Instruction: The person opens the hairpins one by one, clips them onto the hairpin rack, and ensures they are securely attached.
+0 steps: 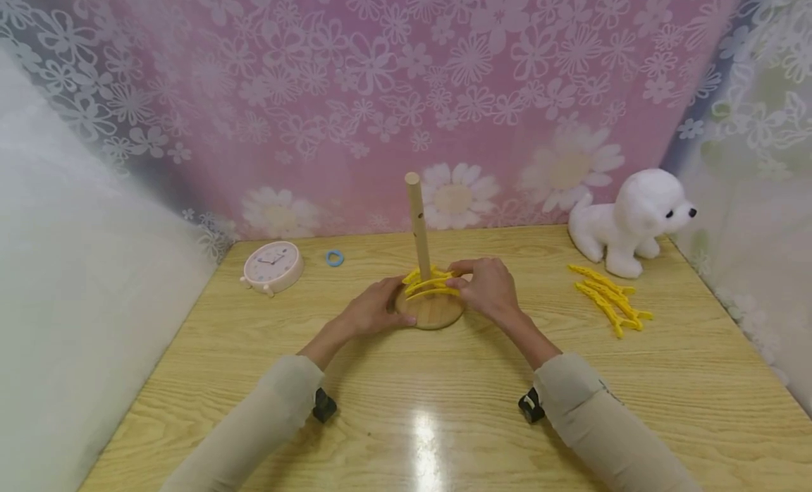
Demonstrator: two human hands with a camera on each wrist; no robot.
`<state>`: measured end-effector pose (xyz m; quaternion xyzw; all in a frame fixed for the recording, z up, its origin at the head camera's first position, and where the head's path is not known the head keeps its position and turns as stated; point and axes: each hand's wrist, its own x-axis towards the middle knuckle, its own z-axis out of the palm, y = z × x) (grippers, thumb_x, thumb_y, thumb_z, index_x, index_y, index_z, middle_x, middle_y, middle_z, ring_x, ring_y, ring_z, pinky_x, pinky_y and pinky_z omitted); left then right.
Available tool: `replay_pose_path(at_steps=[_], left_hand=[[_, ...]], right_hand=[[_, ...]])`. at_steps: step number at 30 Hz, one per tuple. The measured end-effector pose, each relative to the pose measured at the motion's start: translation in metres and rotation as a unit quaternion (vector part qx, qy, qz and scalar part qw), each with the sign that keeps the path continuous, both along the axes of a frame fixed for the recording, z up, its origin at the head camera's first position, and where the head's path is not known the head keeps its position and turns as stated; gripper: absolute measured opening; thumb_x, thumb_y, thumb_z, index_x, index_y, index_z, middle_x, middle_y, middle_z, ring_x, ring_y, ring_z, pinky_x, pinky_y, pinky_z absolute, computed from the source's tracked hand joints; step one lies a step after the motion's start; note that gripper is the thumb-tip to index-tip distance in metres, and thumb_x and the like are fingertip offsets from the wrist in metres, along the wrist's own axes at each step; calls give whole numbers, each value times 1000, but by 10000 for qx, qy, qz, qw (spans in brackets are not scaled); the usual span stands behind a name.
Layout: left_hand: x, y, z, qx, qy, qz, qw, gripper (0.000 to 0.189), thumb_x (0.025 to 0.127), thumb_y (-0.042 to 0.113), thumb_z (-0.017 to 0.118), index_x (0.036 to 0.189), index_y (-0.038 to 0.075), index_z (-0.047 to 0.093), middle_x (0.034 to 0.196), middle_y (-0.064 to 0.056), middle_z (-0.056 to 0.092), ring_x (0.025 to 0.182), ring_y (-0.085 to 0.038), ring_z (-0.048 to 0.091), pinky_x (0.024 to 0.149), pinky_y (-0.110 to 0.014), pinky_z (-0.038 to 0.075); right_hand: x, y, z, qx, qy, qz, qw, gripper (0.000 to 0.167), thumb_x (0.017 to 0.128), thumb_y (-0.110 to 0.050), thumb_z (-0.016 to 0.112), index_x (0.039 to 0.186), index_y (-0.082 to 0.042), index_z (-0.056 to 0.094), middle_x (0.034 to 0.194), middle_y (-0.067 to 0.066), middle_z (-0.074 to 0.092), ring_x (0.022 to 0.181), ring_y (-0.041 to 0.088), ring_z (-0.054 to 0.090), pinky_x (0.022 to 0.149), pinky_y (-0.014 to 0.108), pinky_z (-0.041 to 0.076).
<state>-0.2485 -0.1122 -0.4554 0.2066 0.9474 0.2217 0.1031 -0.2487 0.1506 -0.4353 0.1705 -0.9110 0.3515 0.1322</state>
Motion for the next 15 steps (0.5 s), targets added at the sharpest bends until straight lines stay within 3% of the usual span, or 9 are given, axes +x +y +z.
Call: replay_pose_path(at_steps=[15], left_hand=[[-1, 1, -1, 3, 23, -36, 10000, 94, 92, 58, 73, 165, 18, 30, 164, -8, 40, 147, -31, 42, 114, -54, 42]], right_hand=[[1, 2, -2, -305, -372, 114, 9988, 26, 91, -16, 82, 115, -6, 80, 100, 12, 79, 53, 15, 55, 43, 27, 38]])
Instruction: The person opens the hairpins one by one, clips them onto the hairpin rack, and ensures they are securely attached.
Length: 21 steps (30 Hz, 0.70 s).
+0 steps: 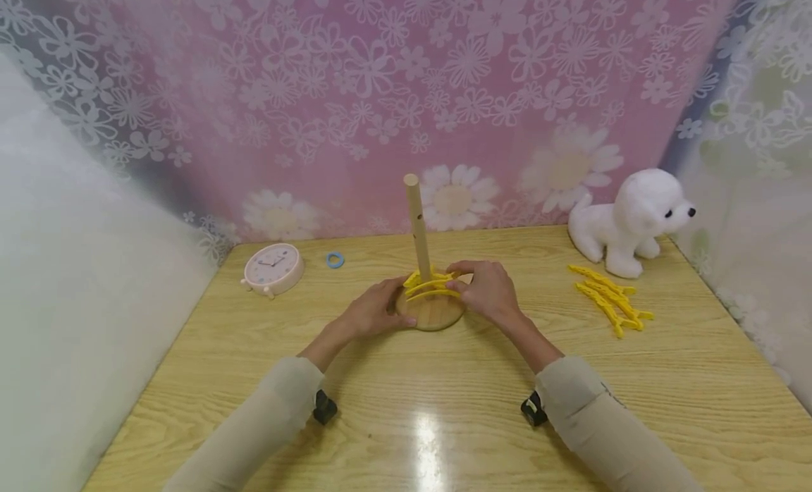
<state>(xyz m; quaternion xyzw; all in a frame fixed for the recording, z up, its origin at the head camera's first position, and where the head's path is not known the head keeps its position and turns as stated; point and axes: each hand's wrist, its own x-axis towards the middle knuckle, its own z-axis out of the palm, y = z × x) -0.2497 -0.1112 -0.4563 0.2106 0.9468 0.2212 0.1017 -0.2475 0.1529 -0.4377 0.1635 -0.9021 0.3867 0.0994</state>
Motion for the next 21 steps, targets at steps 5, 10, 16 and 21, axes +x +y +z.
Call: replay_pose_path(at_steps=[5, 10, 16, 21], left_hand=[[0, 0, -1, 20, 23, -15, 10000, 94, 92, 58, 74, 165, 16, 31, 164, -9, 40, 148, -32, 41, 114, -54, 41], [-1, -1, 0, -6, 47, -12, 10000, 94, 92, 58, 74, 165, 16, 30, 164, -9, 40, 148, -32, 41, 115, -53, 40], [-2, -1, 0, -12, 48, -4, 10000, 96, 92, 59, 74, 165, 17, 29, 165, -8, 39, 148, -32, 40, 115, -53, 41], [-2, -1, -4, -29, 59, -14, 10000, 96, 92, 58, 74, 165, 16, 29, 165, -9, 39, 149, -32, 40, 114, -54, 41]], right_hand=[[1, 2, -2, -187, -163, 34, 9997, 31, 92, -16, 80, 121, -4, 77, 96, 13, 78, 52, 16, 55, 42, 27, 37], [1, 3, -4, -192, -270, 24, 9994, 34, 94, -17, 78, 126, -5, 75, 103, 13, 78, 54, 18, 55, 43, 28, 38], [0, 6, -6, -224, -222, 127, 9994, 36, 96, -17, 77, 130, -7, 72, 122, 14, 74, 56, 18, 59, 43, 29, 42], [5, 16, -6, -358, -316, 165, 9987, 39, 97, -23, 77, 132, -9, 70, 127, 14, 72, 61, 26, 66, 45, 30, 46]])
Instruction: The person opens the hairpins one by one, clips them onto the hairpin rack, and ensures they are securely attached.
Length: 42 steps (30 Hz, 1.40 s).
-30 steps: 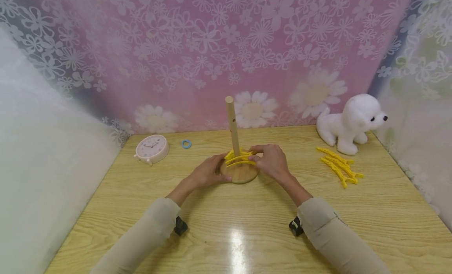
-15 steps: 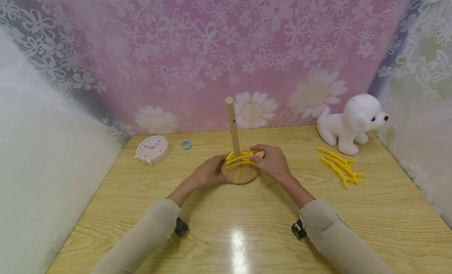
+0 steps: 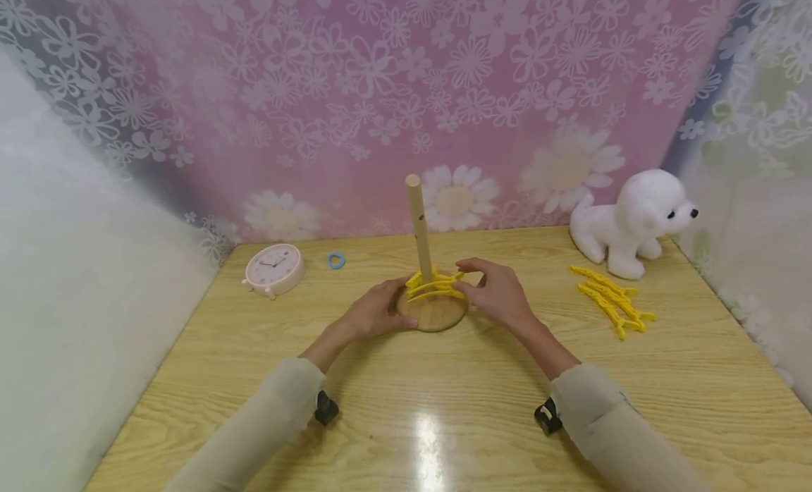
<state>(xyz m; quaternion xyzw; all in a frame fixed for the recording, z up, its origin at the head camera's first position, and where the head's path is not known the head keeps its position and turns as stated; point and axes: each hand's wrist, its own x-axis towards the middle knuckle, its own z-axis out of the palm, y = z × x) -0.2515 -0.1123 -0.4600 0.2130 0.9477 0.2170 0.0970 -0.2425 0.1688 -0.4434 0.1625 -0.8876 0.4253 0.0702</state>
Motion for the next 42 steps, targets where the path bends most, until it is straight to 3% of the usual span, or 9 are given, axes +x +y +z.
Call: replay_pose_path(at_steps=[9, 17, 27, 33, 39, 42], left_hand=[[3, 0, 0, -2, -48, 7, 10000, 95, 92, 59, 73, 165, 16, 29, 166, -8, 38, 149, -31, 39, 115, -53, 40], [3, 1, -1, -16, -53, -23, 10000, 96, 92, 60, 73, 166, 16, 28, 165, -8, 39, 149, -30, 39, 116, -51, 40], [3, 1, 1, 7, -56, 46, 10000, 96, 91, 59, 74, 165, 18, 29, 165, -7, 39, 149, -30, 39, 116, -52, 40], [4, 0, 0, 25, -83, -5, 10000, 95, 92, 58, 74, 165, 17, 29, 166, -8, 38, 150, -31, 39, 115, -53, 40], [3, 0, 1, -15, 5, 19, 10000, 95, 92, 58, 74, 165, 17, 29, 165, -8, 39, 149, -31, 40, 115, -53, 41], [3, 0, 3, -19, 23, 22, 10000, 95, 92, 58, 74, 165, 17, 29, 165, -8, 39, 149, -30, 40, 114, -53, 41]], right_hand=[[9, 27, -7, -129, -400, 13, 9991, 52, 99, -32, 74, 144, -7, 61, 132, 19, 68, 67, 28, 69, 53, 31, 54], [20, 54, 3, 0, -950, 91, 9954, 67, 99, -34, 73, 156, -9, 47, 143, 20, 59, 77, 28, 71, 58, 33, 57], [32, 94, 2, 168, -914, -229, 9954, 69, 100, -35, 73, 155, -4, 45, 141, 25, 58, 73, 25, 69, 61, 31, 58], [43, 117, -2, 322, -898, -365, 9948, 71, 100, -34, 73, 154, 2, 44, 138, 30, 59, 70, 22, 69, 56, 33, 57], [54, 139, -2, 705, -536, -638, 9940, 71, 98, -33, 75, 152, 3, 47, 134, 30, 62, 69, 11, 69, 51, 30, 53], [59, 151, -2, 816, -558, -846, 9915, 68, 99, -35, 73, 149, 5, 48, 134, 32, 61, 71, 5, 68, 52, 28, 52]])
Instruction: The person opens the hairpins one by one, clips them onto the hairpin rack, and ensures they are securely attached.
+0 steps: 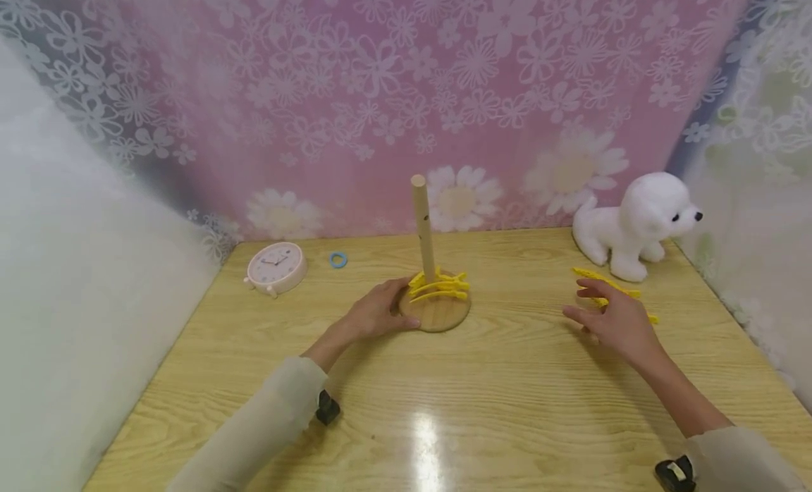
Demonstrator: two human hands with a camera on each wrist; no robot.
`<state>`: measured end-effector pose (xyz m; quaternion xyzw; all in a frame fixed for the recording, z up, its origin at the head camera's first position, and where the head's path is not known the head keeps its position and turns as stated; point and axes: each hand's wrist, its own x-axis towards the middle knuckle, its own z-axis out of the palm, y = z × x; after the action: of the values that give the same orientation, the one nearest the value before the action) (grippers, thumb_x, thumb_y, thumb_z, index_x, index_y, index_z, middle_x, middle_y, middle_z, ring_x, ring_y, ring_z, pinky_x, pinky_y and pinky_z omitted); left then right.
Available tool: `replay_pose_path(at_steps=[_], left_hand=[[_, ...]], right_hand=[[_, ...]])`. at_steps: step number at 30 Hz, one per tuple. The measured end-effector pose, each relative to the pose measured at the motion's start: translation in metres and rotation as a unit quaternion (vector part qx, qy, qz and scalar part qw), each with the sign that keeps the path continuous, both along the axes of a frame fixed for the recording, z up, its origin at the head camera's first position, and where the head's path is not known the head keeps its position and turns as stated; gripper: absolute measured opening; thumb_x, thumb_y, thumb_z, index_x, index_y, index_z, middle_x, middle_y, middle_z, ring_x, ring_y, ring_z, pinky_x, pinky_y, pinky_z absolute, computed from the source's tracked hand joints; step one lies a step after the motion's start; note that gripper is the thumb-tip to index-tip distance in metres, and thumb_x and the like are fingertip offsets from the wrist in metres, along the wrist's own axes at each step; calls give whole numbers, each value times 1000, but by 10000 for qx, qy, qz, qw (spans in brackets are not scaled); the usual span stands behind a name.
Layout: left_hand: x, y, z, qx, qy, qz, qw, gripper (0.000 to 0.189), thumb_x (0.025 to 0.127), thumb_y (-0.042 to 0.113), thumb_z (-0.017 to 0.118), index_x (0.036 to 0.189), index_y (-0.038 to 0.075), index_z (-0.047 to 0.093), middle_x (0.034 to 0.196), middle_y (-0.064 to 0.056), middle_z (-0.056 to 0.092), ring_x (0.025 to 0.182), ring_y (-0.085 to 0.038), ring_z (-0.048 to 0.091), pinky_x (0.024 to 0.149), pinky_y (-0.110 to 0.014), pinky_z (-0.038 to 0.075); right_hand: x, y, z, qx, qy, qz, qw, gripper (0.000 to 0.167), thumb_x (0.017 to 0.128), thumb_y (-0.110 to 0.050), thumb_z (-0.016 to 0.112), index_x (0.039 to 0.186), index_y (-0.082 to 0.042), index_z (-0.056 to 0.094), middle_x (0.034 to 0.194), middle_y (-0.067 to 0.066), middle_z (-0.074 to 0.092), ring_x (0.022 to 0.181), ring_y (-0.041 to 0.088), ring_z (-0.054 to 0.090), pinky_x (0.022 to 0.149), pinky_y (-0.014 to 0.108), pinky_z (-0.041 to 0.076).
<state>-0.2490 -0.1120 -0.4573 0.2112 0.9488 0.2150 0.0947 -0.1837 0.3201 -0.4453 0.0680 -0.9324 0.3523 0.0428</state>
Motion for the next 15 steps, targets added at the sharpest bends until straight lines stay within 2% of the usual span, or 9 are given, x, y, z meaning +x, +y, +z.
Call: replay_pose_path(at_steps=[3, 5, 7, 10, 12, 15], left_hand=[[0, 1, 3, 8, -30, 11, 10000, 95, 92, 57, 74, 165, 17, 29, 165, -8, 38, 149, -30, 39, 115, -53, 41], [0, 1, 4, -4, -20, 22, 10000, 95, 92, 57, 74, 165, 18, 29, 165, -8, 38, 149, -31, 39, 115, -53, 41], [0, 1, 5, -36, -22, 37, 10000, 95, 92, 58, 74, 165, 18, 29, 166, -8, 38, 150, -30, 39, 115, -53, 41], [0, 1, 4, -51, -9, 35, 10000, 95, 92, 58, 74, 165, 18, 29, 166, -7, 38, 149, -30, 39, 115, -53, 41], [0, 1, 3, -27, -20, 21, 10000, 95, 92, 58, 74, 166, 18, 28, 166, -7, 38, 149, -30, 39, 115, -53, 41], [0, 0, 1, 2, -39, 17, 10000, 96, 92, 58, 74, 166, 19, 29, 165, -8, 39, 149, -31, 39, 114, -53, 41]], right_hand=[[5, 12, -1, 132, -66, -251, 9996, 68, 99, -37, 73, 146, 7, 50, 132, 33, 62, 74, 6, 68, 53, 28, 53], [8, 20, -2, 215, -101, -381, 9990, 69, 99, -38, 73, 144, 9, 51, 131, 34, 62, 82, 19, 71, 53, 28, 53], [10, 28, -2, 300, -139, -501, 9982, 71, 98, -39, 74, 144, 10, 51, 130, 35, 62, 84, 22, 72, 54, 28, 53], [13, 38, -3, 382, -202, -664, 9969, 71, 98, -40, 74, 142, 11, 51, 128, 36, 63, 78, 16, 71, 53, 28, 53], [15, 44, -4, 486, -222, -787, 9955, 69, 98, -41, 73, 141, 10, 53, 126, 35, 64, 68, 5, 65, 53, 28, 52], [20, 50, -4, 576, -303, -913, 9937, 69, 99, -43, 71, 140, 9, 53, 125, 34, 64, 63, 6, 64, 51, 29, 50]])
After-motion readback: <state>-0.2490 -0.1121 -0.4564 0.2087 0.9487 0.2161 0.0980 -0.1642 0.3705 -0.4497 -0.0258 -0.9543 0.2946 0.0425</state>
